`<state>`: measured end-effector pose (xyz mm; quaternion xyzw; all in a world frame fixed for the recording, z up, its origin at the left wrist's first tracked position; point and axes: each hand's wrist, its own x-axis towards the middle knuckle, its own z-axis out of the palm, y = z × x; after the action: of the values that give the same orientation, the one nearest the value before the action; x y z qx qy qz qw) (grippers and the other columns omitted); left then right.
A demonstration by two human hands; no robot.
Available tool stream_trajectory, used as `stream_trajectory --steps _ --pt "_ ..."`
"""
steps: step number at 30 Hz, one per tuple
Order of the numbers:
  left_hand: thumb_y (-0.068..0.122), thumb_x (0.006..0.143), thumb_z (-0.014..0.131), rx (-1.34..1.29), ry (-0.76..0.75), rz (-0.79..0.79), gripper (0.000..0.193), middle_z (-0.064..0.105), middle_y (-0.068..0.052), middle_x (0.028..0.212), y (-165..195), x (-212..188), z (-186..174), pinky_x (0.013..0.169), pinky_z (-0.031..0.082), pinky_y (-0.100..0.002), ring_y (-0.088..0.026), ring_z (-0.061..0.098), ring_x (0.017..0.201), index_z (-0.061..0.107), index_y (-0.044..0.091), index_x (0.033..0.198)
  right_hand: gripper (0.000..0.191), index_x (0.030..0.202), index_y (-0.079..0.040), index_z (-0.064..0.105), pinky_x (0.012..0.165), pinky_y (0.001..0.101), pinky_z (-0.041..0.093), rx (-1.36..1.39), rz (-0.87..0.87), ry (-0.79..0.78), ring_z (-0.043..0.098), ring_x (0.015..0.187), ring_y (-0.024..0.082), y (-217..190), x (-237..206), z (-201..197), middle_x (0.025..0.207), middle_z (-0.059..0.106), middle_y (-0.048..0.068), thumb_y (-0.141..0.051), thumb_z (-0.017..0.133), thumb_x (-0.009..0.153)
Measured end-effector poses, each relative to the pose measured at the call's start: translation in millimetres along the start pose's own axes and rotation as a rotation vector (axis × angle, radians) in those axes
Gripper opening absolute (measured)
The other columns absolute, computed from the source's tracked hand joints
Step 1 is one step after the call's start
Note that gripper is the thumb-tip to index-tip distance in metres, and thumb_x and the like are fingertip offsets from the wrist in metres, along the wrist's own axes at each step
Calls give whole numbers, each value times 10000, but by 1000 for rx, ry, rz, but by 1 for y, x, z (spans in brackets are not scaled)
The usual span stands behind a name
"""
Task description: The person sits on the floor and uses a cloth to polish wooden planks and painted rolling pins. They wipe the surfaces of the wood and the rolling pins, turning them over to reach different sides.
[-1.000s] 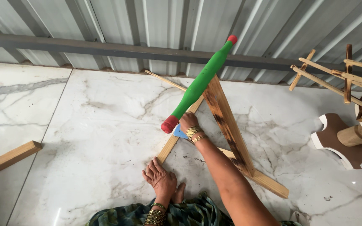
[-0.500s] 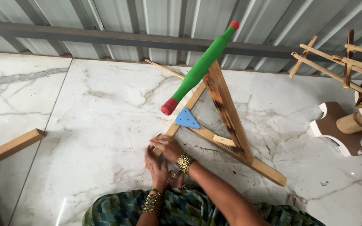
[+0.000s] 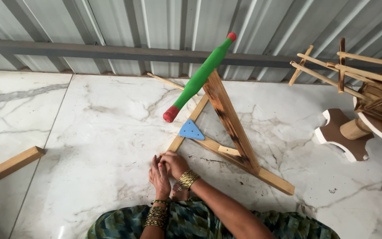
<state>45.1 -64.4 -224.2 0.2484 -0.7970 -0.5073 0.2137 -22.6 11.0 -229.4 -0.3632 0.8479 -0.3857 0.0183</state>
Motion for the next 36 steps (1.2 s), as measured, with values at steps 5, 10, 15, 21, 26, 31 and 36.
stream_trajectory --steps 5,10,15,21,26,31,36 --pt "468 956 538 360 -59 33 724 437 -113 1544 6 -5 2 1188 124 -546 -345 308 1440 333 144 1570 539 1291 -138 734 780 407 554 -226 -210 454 630 895 271 -29 36 -114 968 606 82 97 577 832" --pt "436 834 715 480 -81 55 908 408 -127 1546 10 -8 2 1175 152 -549 -371 312 1422 298 132 1581 404 1295 -121 704 751 382 536 -581 -403 638 593 913 253 -53 67 -240 1014 588 54 40 666 928" --pt "409 812 723 475 -70 49 906 421 -114 1537 5 -7 6 1179 152 -552 -350 324 1423 309 138 1572 325 1249 -15 684 768 378 562 -832 -485 471 608 955 278 -41 42 -255 1177 634 92 -18 694 924" --pt "383 828 721 495 -79 56 891 435 -131 1516 -1 -7 6 1179 159 -549 -357 334 1416 316 129 1579 362 1227 -16 670 781 381 585 -932 -299 318 623 1033 282 54 -94 -220 1216 614 79 -22 653 866" --pt "356 826 714 492 -97 12 893 451 -132 1496 4 -11 10 1180 167 -546 -368 347 1395 311 122 1587 299 1108 -25 710 769 387 587 -922 -80 63 593 1019 272 132 -178 -196 1200 597 63 -56 664 814" --pt "335 795 738 502 -88 43 914 469 -145 1439 4 -14 9 1123 179 -566 -388 372 1342 306 101 1566 112 888 -43 716 805 395 585 -940 260 -15 617 1106 279 152 -197 -185 1225 614 86 -19 656 796" --pt "260 906 679 663 -92 38 629 546 -82 1291 -3 -14 0 1107 291 -534 -323 496 1227 453 166 1486 171 885 -134 774 869 449 560 -631 722 486 647 1022 326 154 -210 -216 1051 668 112 -53 722 743"
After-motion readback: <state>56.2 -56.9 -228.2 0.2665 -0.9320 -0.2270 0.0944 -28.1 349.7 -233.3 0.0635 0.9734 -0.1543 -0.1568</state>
